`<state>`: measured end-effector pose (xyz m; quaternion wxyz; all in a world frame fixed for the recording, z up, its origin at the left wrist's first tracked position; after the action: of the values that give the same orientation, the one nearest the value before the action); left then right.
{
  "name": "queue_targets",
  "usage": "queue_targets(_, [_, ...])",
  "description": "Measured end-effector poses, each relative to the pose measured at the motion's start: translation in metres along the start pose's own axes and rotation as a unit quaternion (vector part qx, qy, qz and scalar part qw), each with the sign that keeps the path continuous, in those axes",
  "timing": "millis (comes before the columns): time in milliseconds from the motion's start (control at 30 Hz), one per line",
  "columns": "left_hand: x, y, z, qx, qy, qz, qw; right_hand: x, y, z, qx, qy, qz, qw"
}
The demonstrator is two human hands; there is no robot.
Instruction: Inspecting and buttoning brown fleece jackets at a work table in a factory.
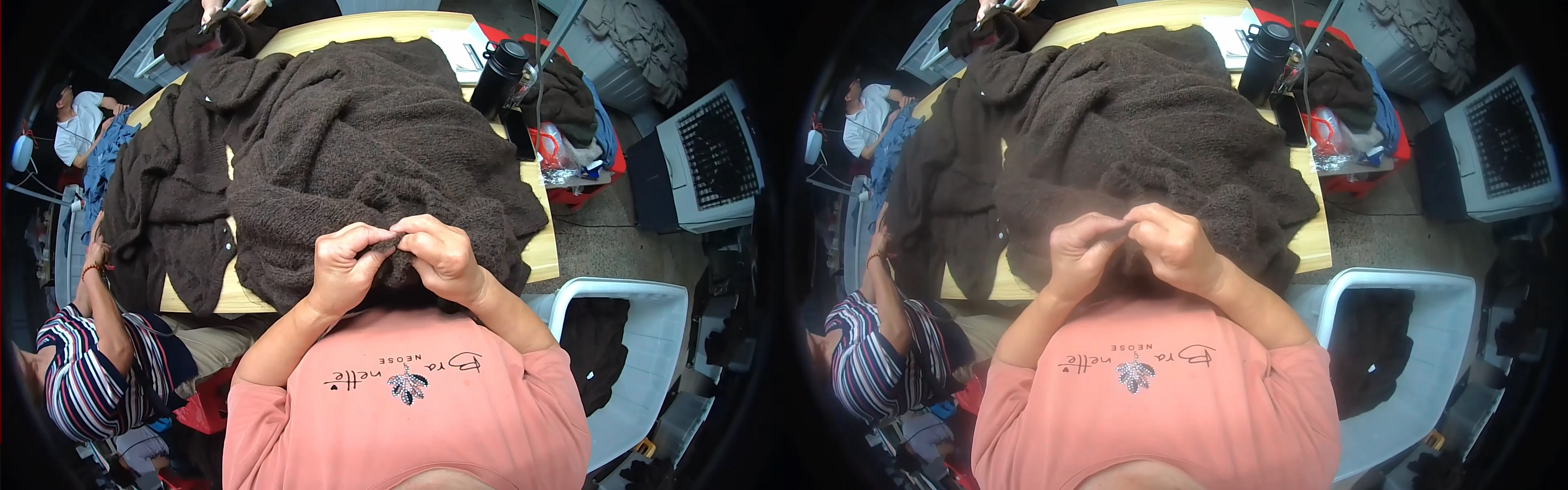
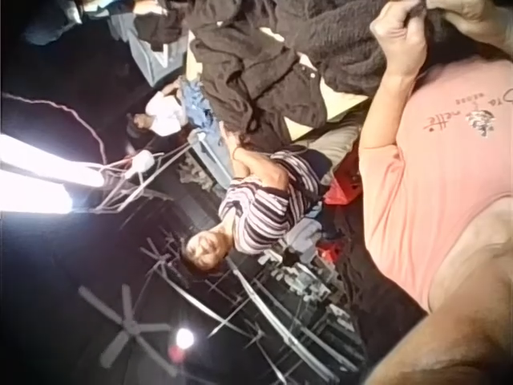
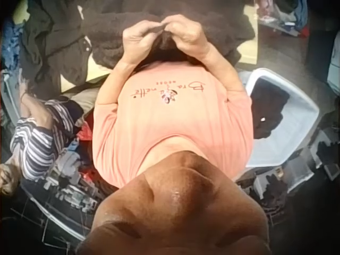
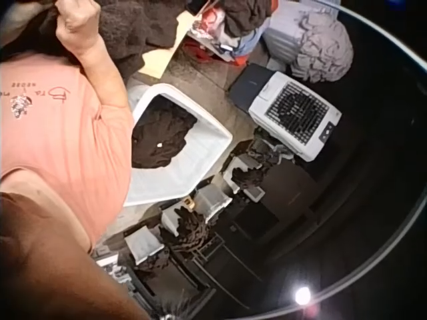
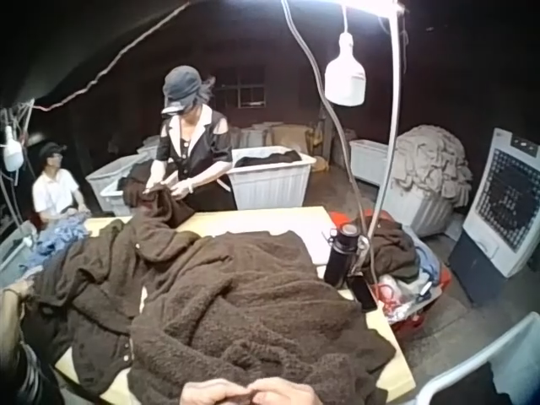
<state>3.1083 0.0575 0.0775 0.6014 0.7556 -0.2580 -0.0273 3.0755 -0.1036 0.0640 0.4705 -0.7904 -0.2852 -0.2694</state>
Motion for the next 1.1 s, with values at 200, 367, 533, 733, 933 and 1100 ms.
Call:
queue_targets(200, [-0.001, 0.003, -0.002, 0.068, 0.034, 0.093, 0.993, 0.006, 0.005, 0.0, 0.129, -0.019, 0.112, 0.985])
queue_targets(367, [-0.001, 0.003, -0.004, 0.099, 0.05, 0.148, 0.983, 0.011, 0.004, 0.003, 0.166, -0.044, 0.181, 0.968])
queue_targets(533, [-0.002, 0.001, -0.004, 0.123, 0.057, 0.164, 0.977, 0.011, 0.004, 0.002, 0.149, -0.079, 0.219, 0.961])
queue_targets(733, [0.0, 0.0, -0.004, 0.141, 0.079, 0.192, 0.968, 0.006, -0.001, 0.014, 0.07, 0.008, 0.166, 0.984])
queue_targets(933, [-0.004, -0.002, 0.002, 0.196, 0.146, 0.234, 0.941, 0.012, -0.004, 0.021, -0.099, 0.099, 0.014, 0.99])
queue_targets(1100, [-0.008, -0.001, 0.001, 0.214, 0.176, 0.292, 0.916, 0.019, -0.008, 0.017, -0.106, 0.071, -0.01, 0.992])
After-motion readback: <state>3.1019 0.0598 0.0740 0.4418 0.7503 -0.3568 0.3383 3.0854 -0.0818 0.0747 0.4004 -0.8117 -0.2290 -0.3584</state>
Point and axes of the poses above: each hand's wrist, its own x-axis towards the middle knuckle, its own z-axis out of the palm, y = z × x, the point moved 1 cm from there along x, towards the middle knuckle, and after that the axes turned 3 degrees about -z, right-handed, at the moved point
